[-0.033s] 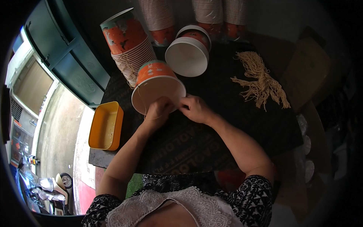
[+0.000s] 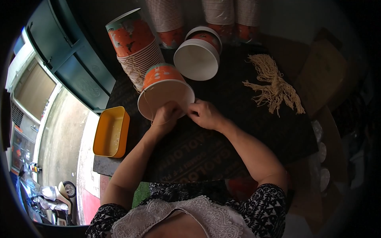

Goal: Attaching string handles to paper buckets by threading string through holes.

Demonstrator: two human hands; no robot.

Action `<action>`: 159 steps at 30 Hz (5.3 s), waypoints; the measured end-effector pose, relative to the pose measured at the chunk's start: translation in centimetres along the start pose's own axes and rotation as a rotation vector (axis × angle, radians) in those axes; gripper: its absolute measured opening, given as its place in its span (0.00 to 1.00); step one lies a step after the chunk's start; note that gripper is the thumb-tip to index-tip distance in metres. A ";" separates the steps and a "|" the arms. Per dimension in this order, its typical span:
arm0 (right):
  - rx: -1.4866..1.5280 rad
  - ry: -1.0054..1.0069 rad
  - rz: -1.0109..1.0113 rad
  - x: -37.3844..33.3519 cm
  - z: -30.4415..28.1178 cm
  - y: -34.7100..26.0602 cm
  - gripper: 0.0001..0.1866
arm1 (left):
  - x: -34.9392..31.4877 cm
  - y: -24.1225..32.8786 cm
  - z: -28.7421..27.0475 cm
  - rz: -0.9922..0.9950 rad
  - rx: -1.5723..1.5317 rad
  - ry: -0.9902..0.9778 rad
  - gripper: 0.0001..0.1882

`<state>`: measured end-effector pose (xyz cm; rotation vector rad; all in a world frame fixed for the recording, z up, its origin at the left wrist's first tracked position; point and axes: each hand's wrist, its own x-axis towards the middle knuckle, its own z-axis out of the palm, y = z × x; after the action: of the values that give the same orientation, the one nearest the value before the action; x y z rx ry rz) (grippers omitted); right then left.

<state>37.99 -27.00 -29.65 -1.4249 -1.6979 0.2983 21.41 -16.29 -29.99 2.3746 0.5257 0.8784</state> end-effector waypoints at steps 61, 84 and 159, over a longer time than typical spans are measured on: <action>-0.008 0.130 0.094 -0.1 0.8 -0.7 0.04 | 1.1 0.2 0.5 -0.036 -0.189 -0.118 0.06; 0.316 0.037 0.069 -0.1 -1.2 -1.7 0.09 | 1.2 1.0 -1.2 -0.436 -0.395 -0.256 0.08; -0.120 0.312 0.144 0.2 3.3 -1.5 0.02 | 0.1 -0.8 0.7 0.078 -0.166 0.090 0.09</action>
<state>34.52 -26.13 -30.49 -1.5940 -1.3818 0.0483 21.80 -15.92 -30.88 2.2260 0.3807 1.0265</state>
